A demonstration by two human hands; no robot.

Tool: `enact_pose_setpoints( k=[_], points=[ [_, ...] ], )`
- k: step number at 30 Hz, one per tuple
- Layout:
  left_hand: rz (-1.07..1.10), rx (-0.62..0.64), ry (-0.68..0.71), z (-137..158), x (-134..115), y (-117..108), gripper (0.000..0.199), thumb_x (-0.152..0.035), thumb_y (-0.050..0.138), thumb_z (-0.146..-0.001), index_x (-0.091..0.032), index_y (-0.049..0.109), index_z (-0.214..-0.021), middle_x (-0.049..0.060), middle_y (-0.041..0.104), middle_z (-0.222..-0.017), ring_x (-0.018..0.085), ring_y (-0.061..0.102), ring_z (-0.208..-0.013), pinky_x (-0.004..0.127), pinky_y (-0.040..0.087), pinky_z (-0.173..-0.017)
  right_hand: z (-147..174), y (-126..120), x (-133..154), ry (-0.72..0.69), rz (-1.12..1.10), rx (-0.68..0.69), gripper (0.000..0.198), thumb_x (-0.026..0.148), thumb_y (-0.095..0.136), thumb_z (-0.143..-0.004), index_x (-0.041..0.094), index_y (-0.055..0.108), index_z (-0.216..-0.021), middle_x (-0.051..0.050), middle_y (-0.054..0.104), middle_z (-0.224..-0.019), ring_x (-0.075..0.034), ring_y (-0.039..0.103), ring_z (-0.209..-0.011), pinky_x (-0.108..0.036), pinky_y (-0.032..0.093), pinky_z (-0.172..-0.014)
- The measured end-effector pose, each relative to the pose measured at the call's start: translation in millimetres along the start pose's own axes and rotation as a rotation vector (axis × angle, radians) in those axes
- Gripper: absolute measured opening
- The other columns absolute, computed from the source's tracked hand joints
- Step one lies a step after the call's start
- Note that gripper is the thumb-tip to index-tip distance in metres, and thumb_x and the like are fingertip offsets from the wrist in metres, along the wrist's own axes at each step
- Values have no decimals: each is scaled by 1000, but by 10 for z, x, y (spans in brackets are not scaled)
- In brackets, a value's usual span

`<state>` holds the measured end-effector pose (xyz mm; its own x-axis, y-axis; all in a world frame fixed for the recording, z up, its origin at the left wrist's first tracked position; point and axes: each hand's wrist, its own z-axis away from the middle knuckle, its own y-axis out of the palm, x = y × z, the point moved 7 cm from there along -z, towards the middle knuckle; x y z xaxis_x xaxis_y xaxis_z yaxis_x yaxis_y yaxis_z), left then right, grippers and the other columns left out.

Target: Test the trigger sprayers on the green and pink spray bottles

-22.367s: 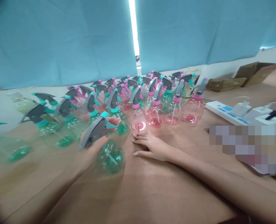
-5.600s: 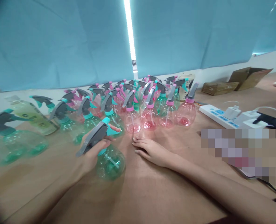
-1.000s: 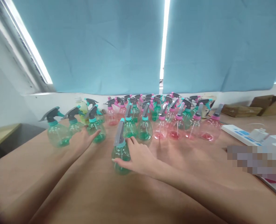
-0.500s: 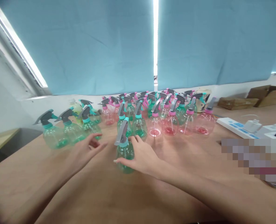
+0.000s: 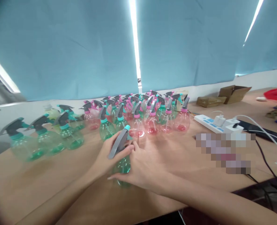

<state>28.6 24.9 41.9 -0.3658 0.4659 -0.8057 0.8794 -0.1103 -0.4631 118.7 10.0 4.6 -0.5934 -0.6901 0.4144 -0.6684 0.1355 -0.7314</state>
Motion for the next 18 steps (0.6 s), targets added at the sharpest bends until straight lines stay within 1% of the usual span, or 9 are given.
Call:
enact_pose_setpoints(
  k=[2,4,8,10,11,13,15,17,18],
  points=[
    [38,1,2,-79,7,100,25,-25,60,-82,-20,61,-106,5,70,-95,23,69,-92,35,55,-82,19,-29,-74,32,33,-15,74,72,65,-72,22,55,-126,-14,62,-114,-32,62,-98,-50,52,-82],
    [78,-16,8,-142,44,168,26,-20,55,-80,-20,60,-105,4,70,-93,21,69,-88,34,54,-84,23,-38,-138,50,58,-21,75,74,63,-72,20,55,-125,-15,61,-117,-32,63,-94,-51,52,-80],
    [156,-63,26,-204,150,204,30,-18,53,-76,-21,60,-106,1,68,-89,19,68,-83,31,54,-80,6,-50,-202,-10,-8,-18,77,74,61,-74,16,54,-123,-18,58,-126,-35,60,-107,-52,51,-86],
    [157,-67,22,-210,191,185,29,-20,54,-76,-21,61,-105,0,67,-83,19,67,-82,32,54,-77,4,-51,-238,-77,-73,34,77,71,61,-77,14,50,-128,-18,58,-127,-35,56,-116,-52,49,-92],
    [148,-65,18,-211,205,170,28,-21,54,-76,-21,62,-103,0,66,-78,20,66,-79,32,54,-75,7,-50,-269,-113,-104,73,75,68,60,-80,14,48,-131,-18,58,-128,-34,55,-119,-51,49,-94],
    [106,-64,9,-214,223,130,22,-23,54,-77,-22,62,-96,-1,61,-70,19,63,-72,32,53,-71,18,-53,-397,-151,-155,143,64,59,58,-87,16,47,-133,-16,58,-129,-30,56,-119,-47,49,-95],
    [55,-70,7,-225,233,84,14,-24,53,-77,-23,61,-88,-3,57,-64,18,59,-63,32,51,-66,18,-61,-628,-106,-176,162,47,51,54,-94,17,53,-127,-13,63,-123,-26,61,-111,-43,51,-93],
    [14,-75,0,-248,255,44,14,-25,52,-77,-25,61,-88,-4,55,-62,16,53,-56,31,48,-61,12,-54,-882,-57,-154,147,32,40,47,-99,18,60,-118,-11,66,-119,-23,63,-110,-41,51,-96],
    [-5,-81,-9,-261,272,21,16,-26,52,-77,-25,62,-89,-4,54,-61,16,51,-54,31,46,-58,9,-38,-990,-51,-127,141,28,36,45,-100,18,63,-114,-10,67,-117,-22,63,-110,-40,50,-97]
  ],
)
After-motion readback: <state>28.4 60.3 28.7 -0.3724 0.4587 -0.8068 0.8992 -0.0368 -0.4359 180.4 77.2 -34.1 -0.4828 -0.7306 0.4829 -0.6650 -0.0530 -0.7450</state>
